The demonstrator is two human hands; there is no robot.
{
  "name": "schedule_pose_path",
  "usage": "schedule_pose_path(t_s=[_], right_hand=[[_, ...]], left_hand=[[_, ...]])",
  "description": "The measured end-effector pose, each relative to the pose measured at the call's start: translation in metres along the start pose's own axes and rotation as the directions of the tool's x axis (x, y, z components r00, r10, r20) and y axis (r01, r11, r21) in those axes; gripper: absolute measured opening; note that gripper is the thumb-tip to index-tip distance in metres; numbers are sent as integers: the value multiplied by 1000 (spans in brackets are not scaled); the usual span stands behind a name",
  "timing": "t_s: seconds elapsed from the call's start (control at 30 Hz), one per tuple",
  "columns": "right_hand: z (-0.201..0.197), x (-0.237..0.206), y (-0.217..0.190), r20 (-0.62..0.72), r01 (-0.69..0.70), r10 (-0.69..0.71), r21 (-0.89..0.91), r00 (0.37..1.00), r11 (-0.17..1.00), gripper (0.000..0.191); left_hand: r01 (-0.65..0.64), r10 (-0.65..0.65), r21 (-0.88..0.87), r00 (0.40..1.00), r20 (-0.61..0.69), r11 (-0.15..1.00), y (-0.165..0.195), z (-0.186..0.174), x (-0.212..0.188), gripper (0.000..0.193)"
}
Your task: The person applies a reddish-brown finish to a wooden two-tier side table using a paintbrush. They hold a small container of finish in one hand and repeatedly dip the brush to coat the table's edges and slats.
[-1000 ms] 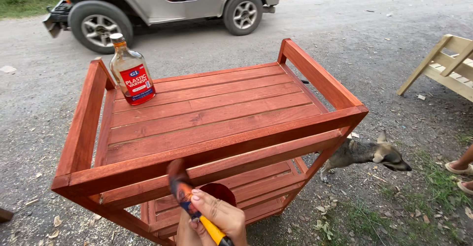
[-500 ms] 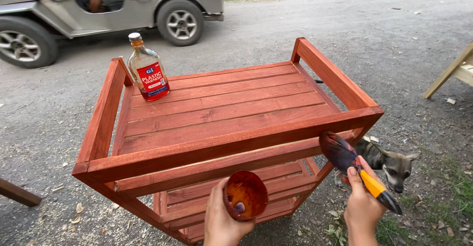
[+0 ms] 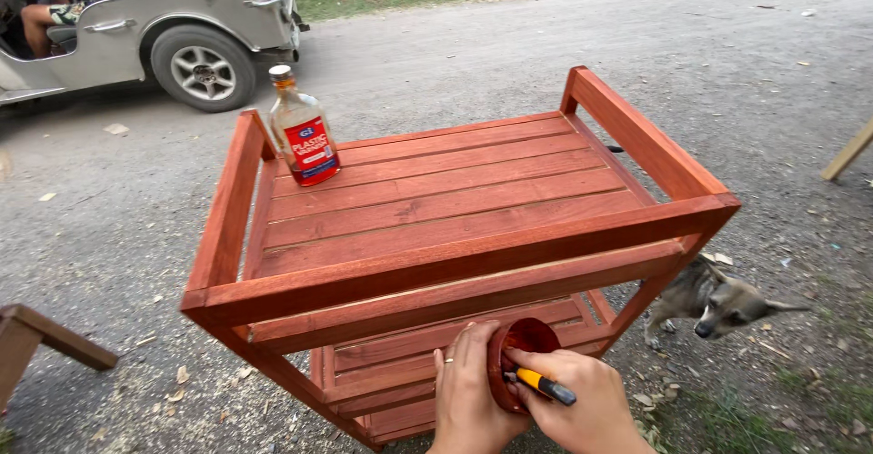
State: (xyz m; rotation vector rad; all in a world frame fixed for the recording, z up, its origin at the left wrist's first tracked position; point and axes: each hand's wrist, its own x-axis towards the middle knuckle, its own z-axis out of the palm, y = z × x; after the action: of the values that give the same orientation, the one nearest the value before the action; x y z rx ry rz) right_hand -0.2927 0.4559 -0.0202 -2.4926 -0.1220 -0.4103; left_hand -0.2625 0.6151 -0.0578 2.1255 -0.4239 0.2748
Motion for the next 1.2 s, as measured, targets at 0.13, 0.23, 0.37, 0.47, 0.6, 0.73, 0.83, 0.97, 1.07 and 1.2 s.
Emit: schedule_pose_path(t_s=[0.13,0.23,0.37,0.47,0.6,0.73,0.83,0.97,1.07,1.2], right_hand=[[3,4,6,97,-53,49,40,994,998,48],[9,9,15,237,-149,160,-64,958,987,45],[14,15,31,210,-1,-24,115,977,993,52],[14,25,46,209,-85,26,275,977,958,56],[23,38,58,268,-251,142,433,953,866,53],[23,46,66,289,-293,153,538,945,791,48],[11,51,72,94,-129,94,496,991,859,50],[1,64,78,-163,99,-24,467,986,879,47],[10,75,81,-232,144,-22,524,972,839,48],[21,79,93,-241,100,71,628,968,771,49]], left_hand=[[-6,6,13,999,37,1000,-11,1,-4,87],[-41,42,16,999,-33,999,-14,-2,-3,91],[156,-153,-61,987,39,986,-15,-20,1,97],[244,-246,-232,969,22,942,-15,-35,6,97],[281,-287,-210,958,5,936,-15,-50,10,101],[240,-242,-76,970,-9,968,-17,-57,15,100],[266,-266,23,964,-1,964,-23,-63,20,102],[338,-343,-115,939,-26,934,-33,-75,19,102],[381,-390,-145,920,-42,913,-39,-81,17,105],[396,-408,-164,912,-49,904,-40,-82,16,99]])
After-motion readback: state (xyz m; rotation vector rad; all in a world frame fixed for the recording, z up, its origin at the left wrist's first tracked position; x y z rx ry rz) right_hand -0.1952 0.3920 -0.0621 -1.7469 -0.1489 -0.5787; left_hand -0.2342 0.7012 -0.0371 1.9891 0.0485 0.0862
